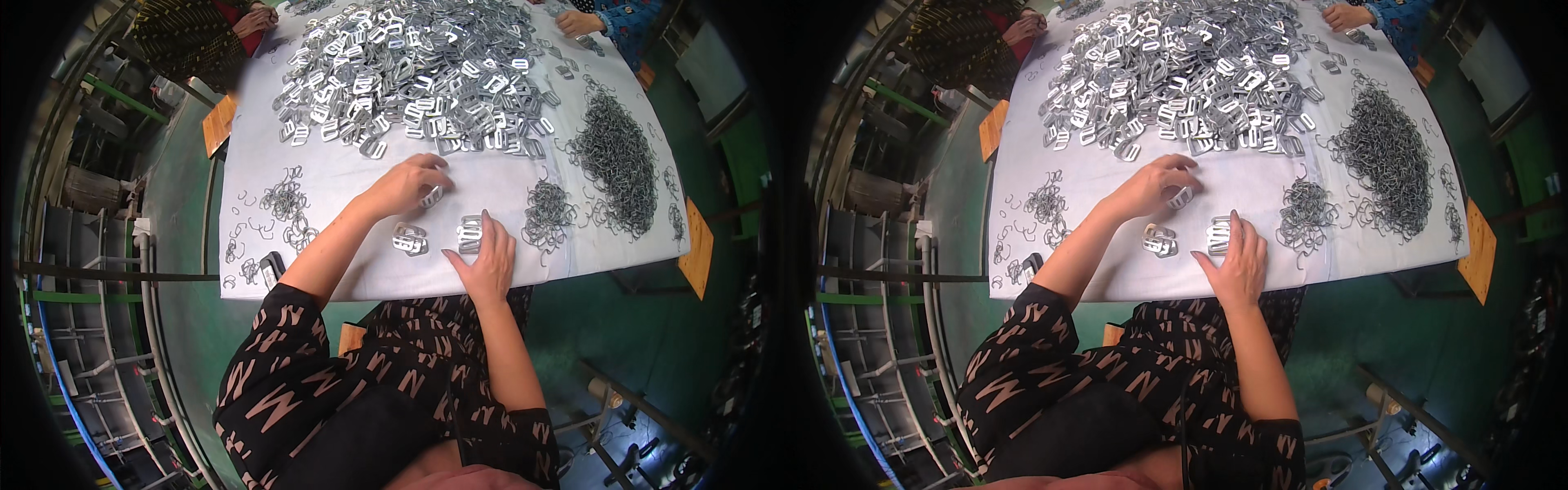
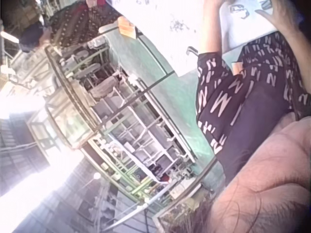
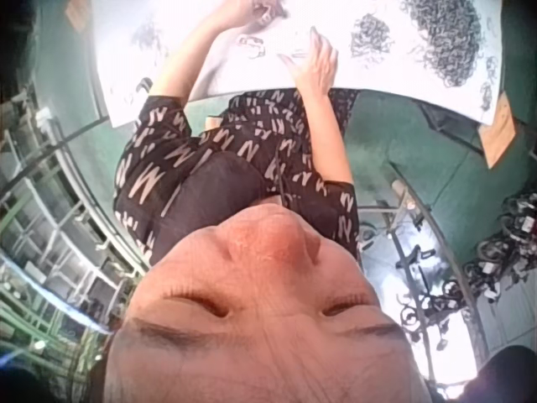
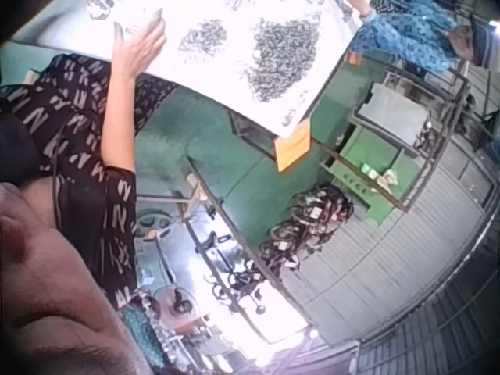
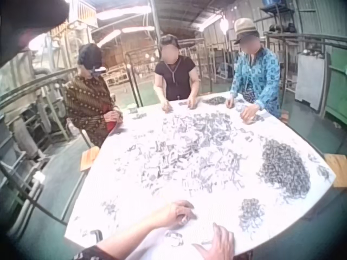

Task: The person sorts small metal parts on a white table, separating rectangular clips from tangled wire pieces. They pick up the clips and arrange them into neat stacks while other workers continue sorting in the background.

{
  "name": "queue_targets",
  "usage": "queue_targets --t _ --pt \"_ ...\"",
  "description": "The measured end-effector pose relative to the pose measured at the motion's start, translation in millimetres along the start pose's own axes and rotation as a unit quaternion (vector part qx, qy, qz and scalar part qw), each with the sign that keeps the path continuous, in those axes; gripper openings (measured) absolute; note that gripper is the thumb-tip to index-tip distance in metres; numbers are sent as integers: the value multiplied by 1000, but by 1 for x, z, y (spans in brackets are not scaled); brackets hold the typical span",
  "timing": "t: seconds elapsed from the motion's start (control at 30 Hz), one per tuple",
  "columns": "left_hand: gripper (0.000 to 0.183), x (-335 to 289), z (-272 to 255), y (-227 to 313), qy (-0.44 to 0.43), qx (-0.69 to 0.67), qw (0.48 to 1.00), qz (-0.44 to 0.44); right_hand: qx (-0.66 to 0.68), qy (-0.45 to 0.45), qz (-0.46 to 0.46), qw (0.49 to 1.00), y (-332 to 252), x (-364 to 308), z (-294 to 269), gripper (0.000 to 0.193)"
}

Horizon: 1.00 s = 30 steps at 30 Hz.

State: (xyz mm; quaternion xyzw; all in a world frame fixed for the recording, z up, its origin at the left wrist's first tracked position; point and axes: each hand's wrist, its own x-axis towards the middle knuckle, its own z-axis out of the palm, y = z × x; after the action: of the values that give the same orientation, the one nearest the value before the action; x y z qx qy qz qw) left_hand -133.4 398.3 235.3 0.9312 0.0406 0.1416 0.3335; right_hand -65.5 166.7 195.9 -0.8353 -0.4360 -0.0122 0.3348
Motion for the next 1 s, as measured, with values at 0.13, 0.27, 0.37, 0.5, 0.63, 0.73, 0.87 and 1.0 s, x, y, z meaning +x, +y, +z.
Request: queue_targets --t 0.13,0.27,0.37,0.5,0.63,0.73,0.87,1.0 --pt "33 -8 -11 4 4 -7 990 -139 2 -1 7 1000 -1 0 0 91" --pt "39 -24 8 11 40 109 990 -83 12 8 2 1000 -3 1 -1 90" --pt "35 -25 8 17 5 106 988 -115 6 5 2 1000 -3 1 -1 90" --pt "30 -31 -15 25 -80 -4 975 -208 0 -6 6 1000 -1 0 -1 89" --pt "26 -39 -39 -2 12 9 970 -241 3 -2 -3 1000 -1 0 0 87" --pt "22 -32 -31 -53 281 314 882 -211 5 -2 -7 1000 -2 1 -1 86" --pt "23 -31 -29 -71 218 267 911 -226 4 -2 -7 1000 -1 0 -1 85" --pt "23 -35 -30 -67 193 141 943 -234 2 -4 -7 1000 -1 0 0 84"
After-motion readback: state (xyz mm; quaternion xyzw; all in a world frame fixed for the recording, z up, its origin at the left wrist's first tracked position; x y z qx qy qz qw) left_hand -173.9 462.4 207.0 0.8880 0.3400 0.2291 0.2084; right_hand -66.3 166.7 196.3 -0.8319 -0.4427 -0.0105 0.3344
